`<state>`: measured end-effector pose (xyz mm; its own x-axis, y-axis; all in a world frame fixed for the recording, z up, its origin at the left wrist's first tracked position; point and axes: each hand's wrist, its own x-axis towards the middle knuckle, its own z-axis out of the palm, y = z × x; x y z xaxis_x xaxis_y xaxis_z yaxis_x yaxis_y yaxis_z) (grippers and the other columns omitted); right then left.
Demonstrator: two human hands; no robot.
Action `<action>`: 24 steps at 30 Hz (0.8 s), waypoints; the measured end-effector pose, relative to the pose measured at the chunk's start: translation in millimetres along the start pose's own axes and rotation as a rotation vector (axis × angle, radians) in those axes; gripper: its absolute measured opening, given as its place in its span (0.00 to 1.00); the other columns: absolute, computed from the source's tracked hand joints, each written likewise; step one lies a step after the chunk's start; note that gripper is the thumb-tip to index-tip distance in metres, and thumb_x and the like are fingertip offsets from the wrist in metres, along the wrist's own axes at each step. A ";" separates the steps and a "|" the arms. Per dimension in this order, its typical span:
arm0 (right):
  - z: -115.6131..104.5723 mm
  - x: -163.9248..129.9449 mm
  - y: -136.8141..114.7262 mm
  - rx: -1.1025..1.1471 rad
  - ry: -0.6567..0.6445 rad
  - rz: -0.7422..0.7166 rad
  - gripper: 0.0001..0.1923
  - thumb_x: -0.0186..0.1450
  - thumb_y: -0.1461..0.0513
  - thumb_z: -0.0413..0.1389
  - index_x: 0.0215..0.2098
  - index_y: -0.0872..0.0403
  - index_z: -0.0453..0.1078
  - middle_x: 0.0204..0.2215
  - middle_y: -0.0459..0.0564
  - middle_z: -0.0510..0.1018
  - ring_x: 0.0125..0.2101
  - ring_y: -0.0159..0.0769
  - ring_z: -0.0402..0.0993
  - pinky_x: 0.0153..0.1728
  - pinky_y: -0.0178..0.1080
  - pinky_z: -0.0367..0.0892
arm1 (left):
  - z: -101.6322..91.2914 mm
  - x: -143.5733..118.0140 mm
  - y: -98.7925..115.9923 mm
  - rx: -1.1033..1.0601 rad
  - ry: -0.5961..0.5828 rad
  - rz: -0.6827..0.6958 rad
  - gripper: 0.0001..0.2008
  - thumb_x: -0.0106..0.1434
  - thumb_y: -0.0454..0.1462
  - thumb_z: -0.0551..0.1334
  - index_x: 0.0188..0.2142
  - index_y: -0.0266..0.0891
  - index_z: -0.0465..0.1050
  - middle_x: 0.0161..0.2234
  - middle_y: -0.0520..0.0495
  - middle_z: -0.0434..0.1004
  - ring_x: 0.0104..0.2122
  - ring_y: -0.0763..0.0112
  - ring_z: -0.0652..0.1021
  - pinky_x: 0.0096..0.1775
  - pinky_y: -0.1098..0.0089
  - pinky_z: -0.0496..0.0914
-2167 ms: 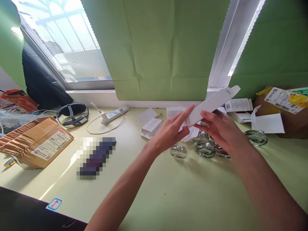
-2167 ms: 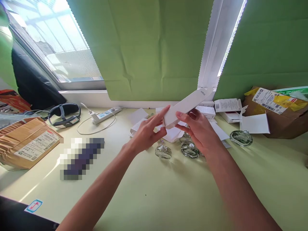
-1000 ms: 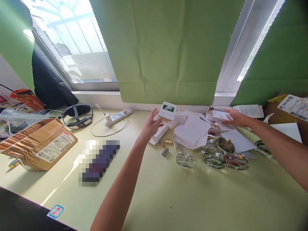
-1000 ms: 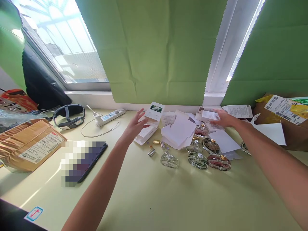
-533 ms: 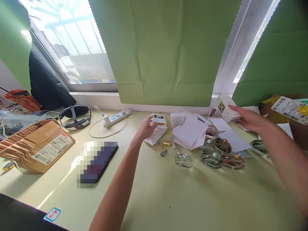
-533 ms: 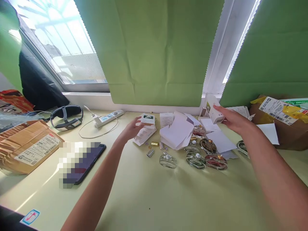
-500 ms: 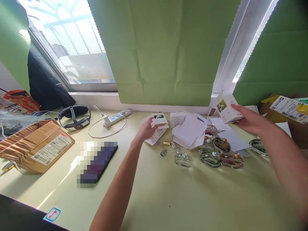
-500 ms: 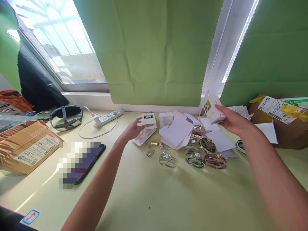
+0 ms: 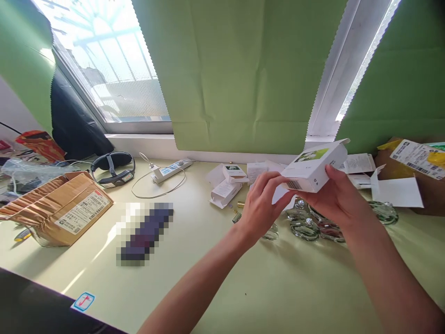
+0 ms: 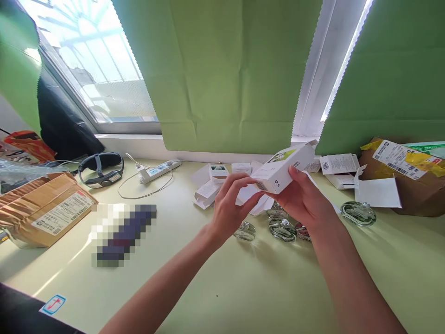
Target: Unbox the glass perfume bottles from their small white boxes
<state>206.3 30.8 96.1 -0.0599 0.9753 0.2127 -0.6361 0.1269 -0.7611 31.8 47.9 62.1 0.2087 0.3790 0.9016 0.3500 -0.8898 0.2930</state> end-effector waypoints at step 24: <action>-48.3 3.2 -24.8 -1.028 0.236 -0.075 0.26 0.65 0.42 0.57 0.58 0.40 0.69 0.59 0.44 0.74 0.58 0.40 0.71 0.58 0.43 0.70 | -41.2 26.8 -38.1 -0.113 0.117 -0.574 0.17 0.66 0.40 0.64 0.53 0.47 0.67 0.45 0.49 0.75 0.34 0.72 0.78 0.36 0.69 0.74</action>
<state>259.1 39.4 86.1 0.1737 0.9552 0.2398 0.3322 0.1724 -0.9273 -13.6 81.5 88.3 -0.0897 0.7826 0.6160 0.2765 -0.5746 0.7703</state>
